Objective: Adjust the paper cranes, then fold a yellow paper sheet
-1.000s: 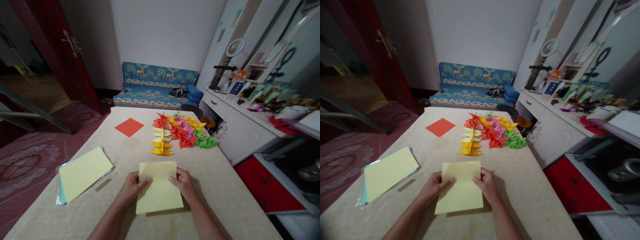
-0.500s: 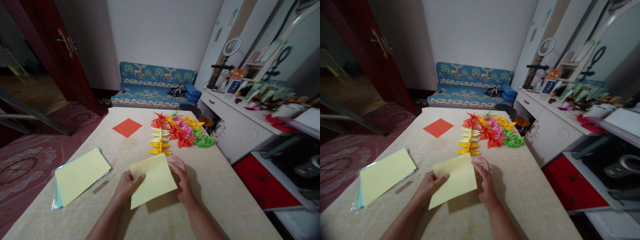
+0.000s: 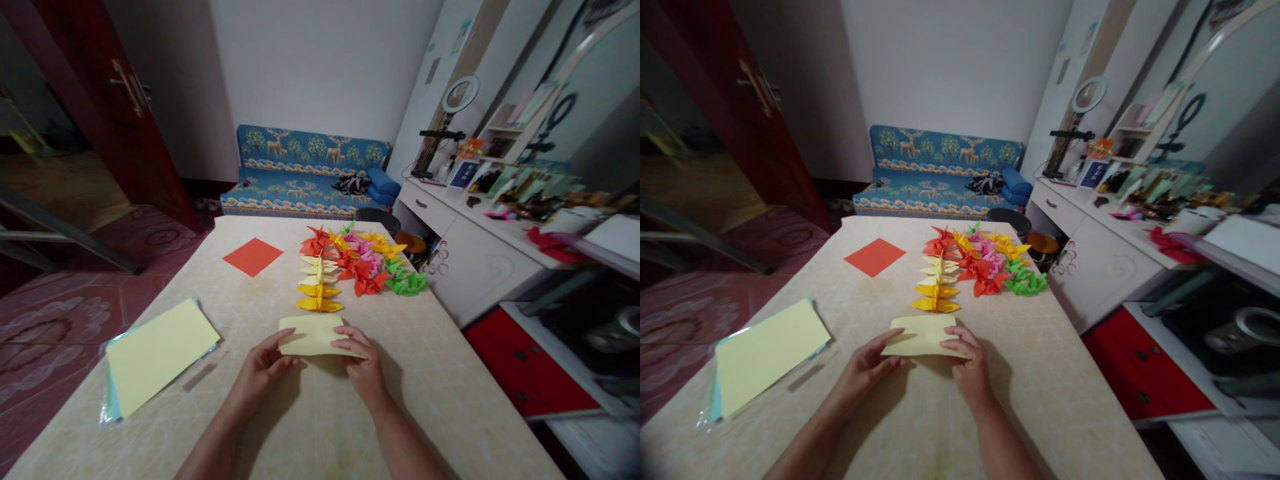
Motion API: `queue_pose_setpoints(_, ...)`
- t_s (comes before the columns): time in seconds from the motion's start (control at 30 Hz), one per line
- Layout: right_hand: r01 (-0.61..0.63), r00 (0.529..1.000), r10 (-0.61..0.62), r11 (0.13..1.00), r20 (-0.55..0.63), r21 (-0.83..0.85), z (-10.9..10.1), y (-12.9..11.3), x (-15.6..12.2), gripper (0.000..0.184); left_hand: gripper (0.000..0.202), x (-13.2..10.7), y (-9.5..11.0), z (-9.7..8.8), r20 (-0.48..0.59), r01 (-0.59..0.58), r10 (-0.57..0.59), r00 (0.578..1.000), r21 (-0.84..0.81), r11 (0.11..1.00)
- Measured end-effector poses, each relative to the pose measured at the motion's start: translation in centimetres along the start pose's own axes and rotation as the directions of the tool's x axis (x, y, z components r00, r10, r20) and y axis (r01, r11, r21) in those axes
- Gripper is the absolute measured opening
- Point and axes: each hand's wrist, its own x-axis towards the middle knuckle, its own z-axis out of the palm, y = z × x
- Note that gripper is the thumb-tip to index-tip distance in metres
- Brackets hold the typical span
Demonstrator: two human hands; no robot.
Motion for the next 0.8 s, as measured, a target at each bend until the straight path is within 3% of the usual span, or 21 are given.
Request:
queue_pose_setpoints(0.23,-0.045,0.993,0.045,0.999,0.112,-0.010,0.6,0.0,-0.3,0.029,0.025,-0.3,0.0,0.3,0.060,-0.043,0.023,0.998,0.347,0.937)
queue_pose_setpoints(0.4,-0.067,0.991,0.069,0.997,0.111,-0.027,0.6,0.1,-0.3,0.017,0.031,-0.2,-0.1,0.1,0.062,-0.035,0.015,0.998,0.345,0.938)
queue_pose_setpoints(0.57,-0.047,0.997,0.051,0.996,0.063,-0.073,0.6,0.6,-0.2,0.014,0.025,0.1,-0.7,0.0,-0.036,-0.093,0.119,0.992,0.416,0.905)
queue_pose_setpoints(0.67,-0.043,0.997,0.052,0.990,0.060,-0.136,0.7,0.5,-0.1,0.015,0.022,0.3,-0.9,-0.2,-0.041,-0.161,0.212,0.977,0.517,0.841)
queue_pose_setpoints(0.8,0.004,0.999,0.007,0.965,0.041,-0.261,0.6,0.1,0.2,0.015,0.018,0.4,-0.9,-0.5,-0.001,-0.253,0.350,0.937,0.687,0.681)
